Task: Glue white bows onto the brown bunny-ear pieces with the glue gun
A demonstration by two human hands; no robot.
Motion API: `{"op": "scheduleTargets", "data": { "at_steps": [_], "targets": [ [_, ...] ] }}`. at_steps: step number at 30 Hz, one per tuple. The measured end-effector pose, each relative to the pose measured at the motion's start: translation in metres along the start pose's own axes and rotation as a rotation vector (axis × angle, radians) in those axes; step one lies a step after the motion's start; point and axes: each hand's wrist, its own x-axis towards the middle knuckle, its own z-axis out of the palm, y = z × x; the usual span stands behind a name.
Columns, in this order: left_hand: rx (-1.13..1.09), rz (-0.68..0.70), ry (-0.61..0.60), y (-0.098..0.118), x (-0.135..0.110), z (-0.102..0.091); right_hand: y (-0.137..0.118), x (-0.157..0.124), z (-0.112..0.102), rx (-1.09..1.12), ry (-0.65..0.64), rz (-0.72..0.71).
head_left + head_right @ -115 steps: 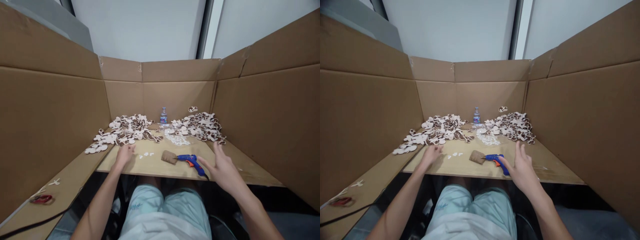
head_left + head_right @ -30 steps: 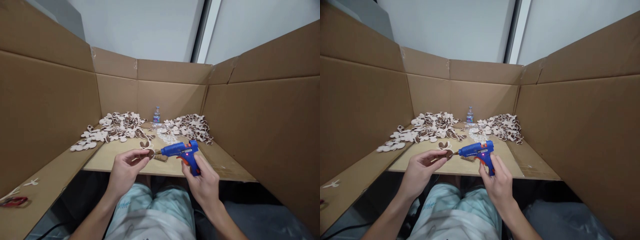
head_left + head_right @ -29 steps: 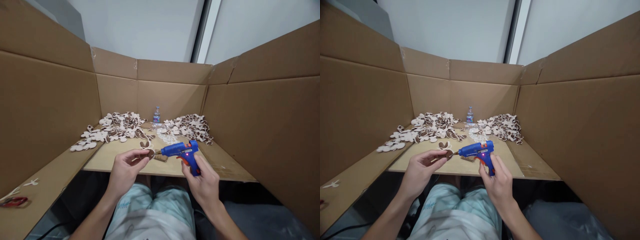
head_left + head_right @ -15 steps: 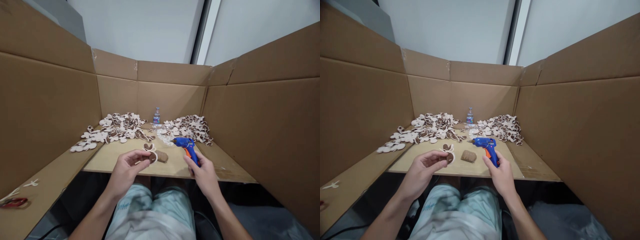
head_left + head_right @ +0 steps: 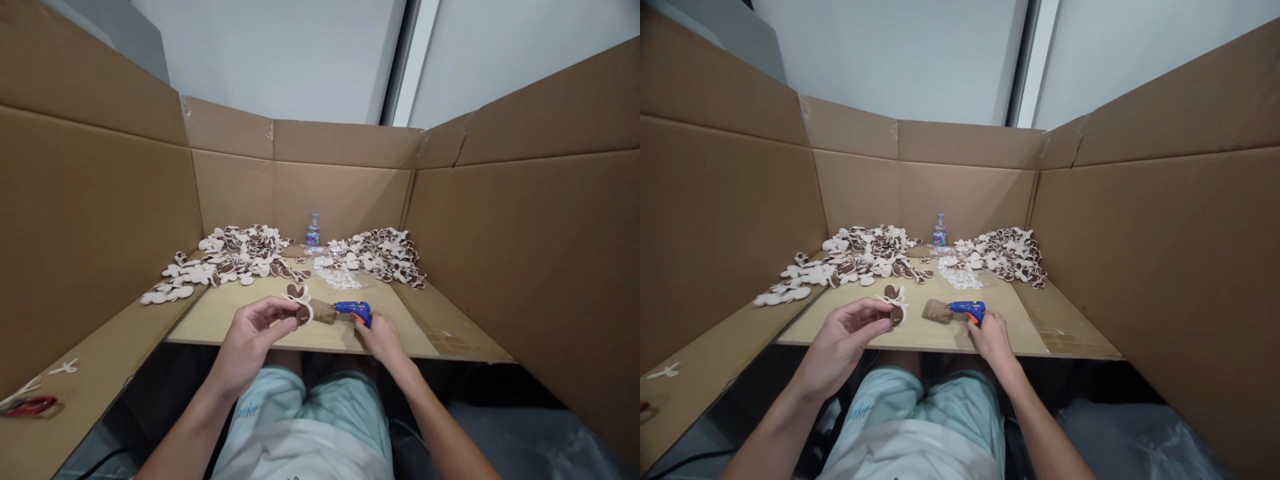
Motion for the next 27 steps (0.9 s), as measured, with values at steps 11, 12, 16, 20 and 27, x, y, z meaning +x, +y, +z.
{"op": "scheduleTargets", "data": {
  "at_steps": [11,12,16,20,27],
  "targets": [
    [0.246,0.055,0.137,0.009,0.011,-0.021,-0.009,-0.008,0.004,-0.155,0.104,-0.051],
    [0.258,0.063,0.153,0.009,0.013,-0.023,-0.016,-0.009,0.003,-0.151,0.101,-0.086],
    [0.26,0.095,0.211,0.008,0.016,-0.029,-0.065,-0.006,0.017,-0.103,-0.076,-0.319],
    [0.214,0.117,0.258,0.006,0.017,-0.031,-0.114,0.013,0.047,-0.101,-0.263,-0.439],
    [0.219,0.132,0.293,0.003,0.019,-0.037,-0.14,0.048,0.082,-0.108,-0.384,-0.452]
  ]
}}
